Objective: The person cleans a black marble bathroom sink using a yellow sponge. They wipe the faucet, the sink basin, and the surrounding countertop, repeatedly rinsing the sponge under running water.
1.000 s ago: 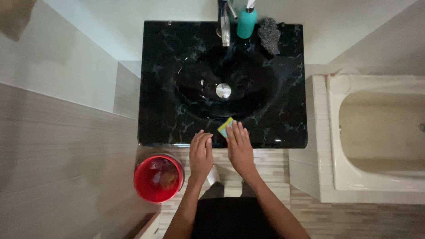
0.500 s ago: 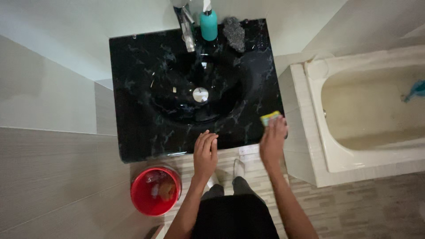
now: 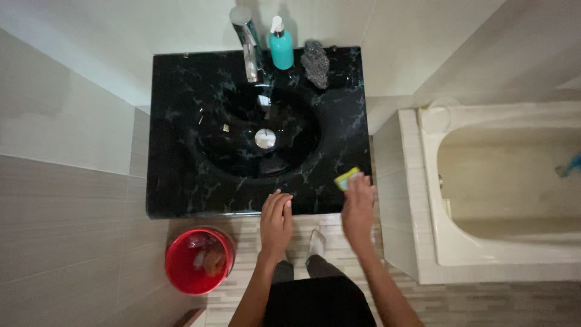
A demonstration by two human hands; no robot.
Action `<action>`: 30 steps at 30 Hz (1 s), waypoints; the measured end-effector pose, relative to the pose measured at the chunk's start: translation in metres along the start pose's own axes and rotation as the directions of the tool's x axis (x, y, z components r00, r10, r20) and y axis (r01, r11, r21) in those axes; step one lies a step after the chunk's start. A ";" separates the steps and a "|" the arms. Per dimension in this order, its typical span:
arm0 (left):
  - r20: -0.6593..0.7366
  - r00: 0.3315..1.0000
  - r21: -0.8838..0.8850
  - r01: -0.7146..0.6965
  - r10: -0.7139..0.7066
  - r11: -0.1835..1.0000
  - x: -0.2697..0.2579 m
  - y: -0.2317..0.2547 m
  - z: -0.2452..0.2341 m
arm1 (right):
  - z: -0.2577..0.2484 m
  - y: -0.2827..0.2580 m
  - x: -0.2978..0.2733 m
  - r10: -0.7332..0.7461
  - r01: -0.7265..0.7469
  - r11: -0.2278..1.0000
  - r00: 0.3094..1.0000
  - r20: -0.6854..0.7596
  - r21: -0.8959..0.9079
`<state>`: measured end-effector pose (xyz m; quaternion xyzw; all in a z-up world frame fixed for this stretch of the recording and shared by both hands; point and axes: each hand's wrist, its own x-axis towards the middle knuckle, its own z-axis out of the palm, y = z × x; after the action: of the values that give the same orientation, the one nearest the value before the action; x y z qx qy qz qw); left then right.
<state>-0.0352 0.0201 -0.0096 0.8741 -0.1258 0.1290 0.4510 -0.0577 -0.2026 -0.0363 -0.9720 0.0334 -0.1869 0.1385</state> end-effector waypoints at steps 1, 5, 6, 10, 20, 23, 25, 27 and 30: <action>-0.003 1.000 0.005 0.019 -0.019 1.000 -0.003 -0.001 0.001 | -0.006 0.012 0.006 -0.007 0.008 1.000 1.000 -0.015 0.020; -0.066 0.996 0.014 0.065 -0.064 0.998 -0.011 0.000 0.002 | -0.001 0.004 0.036 -0.006 0.003 0.999 0.997 -0.078 -0.032; -0.074 0.995 0.013 0.073 -0.072 0.997 -0.012 -0.001 0.000 | 0.002 -0.004 0.042 -0.034 0.033 0.999 0.996 -0.076 -0.023; -0.072 0.988 0.032 0.136 -0.134 0.990 -0.013 -0.004 -0.009 | 0.015 -0.051 0.045 -0.171 0.170 0.983 0.985 0.004 0.070; -0.106 0.981 0.048 0.171 -0.165 0.984 -0.012 -0.029 -0.042 | 0.020 -0.087 -0.005 -0.321 0.312 0.947 0.931 0.175 0.078; -0.086 0.980 0.044 0.183 -0.179 0.982 -0.010 -0.044 -0.056 | 0.009 -0.055 0.004 -0.186 0.191 0.981 0.974 0.129 -0.027; -0.064 0.981 0.021 0.183 -0.182 0.983 -0.010 -0.054 -0.068 | 0.007 -0.048 0.013 -0.152 0.152 0.988 0.988 0.031 -0.012; -0.056 0.989 0.011 0.137 -0.136 0.991 -0.006 -0.066 -0.079 | 0.009 -0.053 0.021 -0.068 0.075 0.995 0.993 0.093 -0.069; -0.046 0.996 0.020 0.072 -0.071 0.997 0.000 -0.082 -0.100 | 0.032 -0.095 0.033 -0.060 0.060 0.997 0.998 -0.018 -0.045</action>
<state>-0.0185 0.1483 -0.0154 0.8799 -0.0828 0.1337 0.4484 -0.0141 -0.1068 -0.0261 -0.9735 0.0097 -0.1995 0.1110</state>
